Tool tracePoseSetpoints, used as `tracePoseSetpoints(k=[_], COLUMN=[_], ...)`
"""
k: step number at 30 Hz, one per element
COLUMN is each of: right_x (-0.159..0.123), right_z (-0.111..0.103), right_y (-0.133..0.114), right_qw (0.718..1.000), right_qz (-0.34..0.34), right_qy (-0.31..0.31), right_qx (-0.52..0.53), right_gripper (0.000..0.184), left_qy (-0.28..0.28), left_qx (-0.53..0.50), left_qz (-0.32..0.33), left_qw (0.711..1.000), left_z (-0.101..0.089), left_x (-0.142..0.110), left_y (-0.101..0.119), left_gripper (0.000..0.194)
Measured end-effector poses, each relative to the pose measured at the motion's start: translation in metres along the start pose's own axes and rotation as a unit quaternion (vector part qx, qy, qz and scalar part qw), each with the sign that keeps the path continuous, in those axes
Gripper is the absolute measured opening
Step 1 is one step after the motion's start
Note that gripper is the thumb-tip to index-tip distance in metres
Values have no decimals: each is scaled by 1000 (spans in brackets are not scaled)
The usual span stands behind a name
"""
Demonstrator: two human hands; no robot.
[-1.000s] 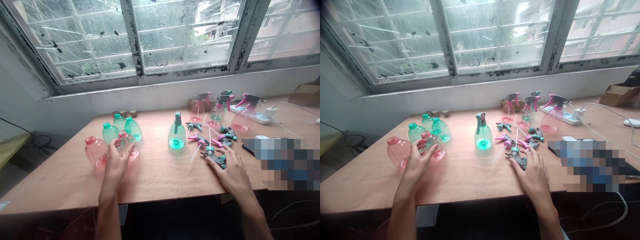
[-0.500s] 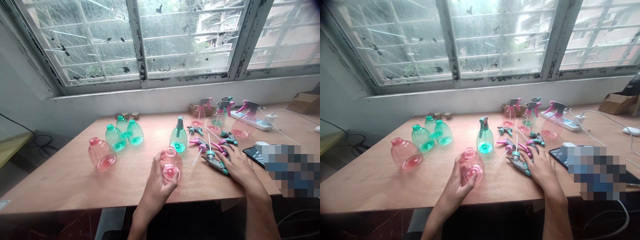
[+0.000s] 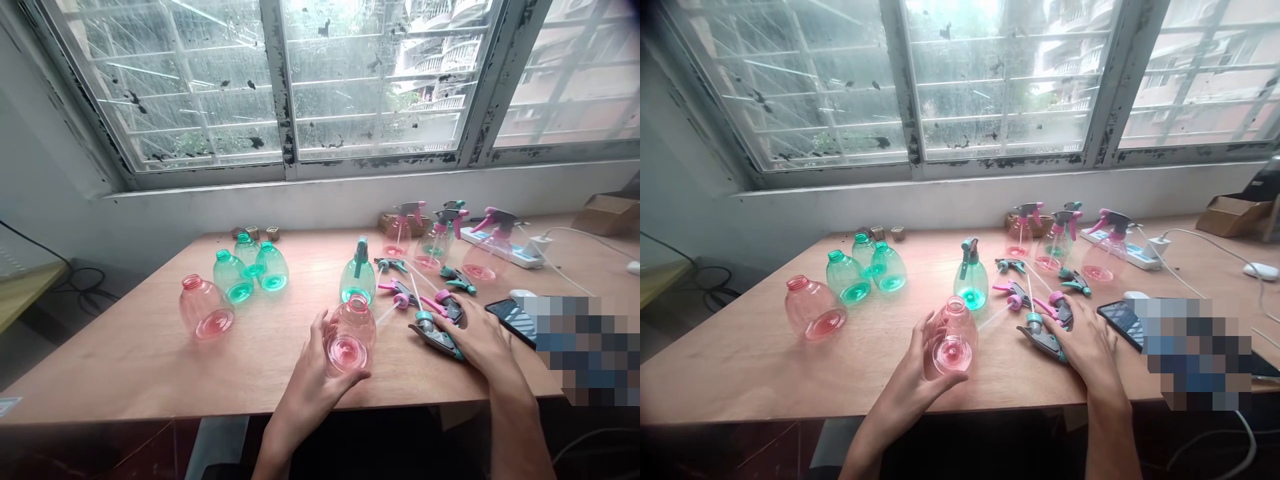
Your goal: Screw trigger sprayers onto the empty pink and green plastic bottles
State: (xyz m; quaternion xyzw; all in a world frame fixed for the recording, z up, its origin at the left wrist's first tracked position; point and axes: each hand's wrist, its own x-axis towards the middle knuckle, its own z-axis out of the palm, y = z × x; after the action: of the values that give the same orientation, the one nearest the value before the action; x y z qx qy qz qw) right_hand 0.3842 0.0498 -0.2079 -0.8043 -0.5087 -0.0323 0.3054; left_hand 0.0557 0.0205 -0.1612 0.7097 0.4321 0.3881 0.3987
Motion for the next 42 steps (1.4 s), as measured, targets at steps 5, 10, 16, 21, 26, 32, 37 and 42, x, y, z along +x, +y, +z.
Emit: tracePoseSetpoints(k=[5, 10, 16, 21, 26, 32, 37, 42], right_x=[1, -4, -9, -19, -35, -49, -49, -47], right_z=[5, 1, -11, -30, -38, -37, -34, -32], right_y=[1, -4, -11, -28, -43, -46, -43, -41], right_qw=[1000, 998, 979, 893, 811, 696, 659, 645], right_qz=[-3, 0, 53, 7, 47, 121, 140, 140], right_qy=[6, 16, 70, 316, 323, 32, -27, -27], right_qx=[10, 62, 184, 319, 485, 707, 739, 751], right_gripper=[67, 67, 65, 44, 43, 37, 37, 33], left_qy=[19, 10, 44, 137, 222, 245, 231, 220], left_qx=[-16, -1, -11, -97, -147, -82, -79, -113], left_qz=[-13, -12, -1, 38, 17, 8, 10, 8], left_qw=[1000, 1000, 999, 985, 964, 966, 970, 969], left_z=[0, -1, -4, -6, -7, -6, -4, -3], left_x=[-1, -1, -5, -5, 0, -3, -4, -3], left_y=[0, 3, 7, 6, 1, 3, 5, 8], left_gripper=[80, 80, 79, 75, 70, 70, 71, 74])
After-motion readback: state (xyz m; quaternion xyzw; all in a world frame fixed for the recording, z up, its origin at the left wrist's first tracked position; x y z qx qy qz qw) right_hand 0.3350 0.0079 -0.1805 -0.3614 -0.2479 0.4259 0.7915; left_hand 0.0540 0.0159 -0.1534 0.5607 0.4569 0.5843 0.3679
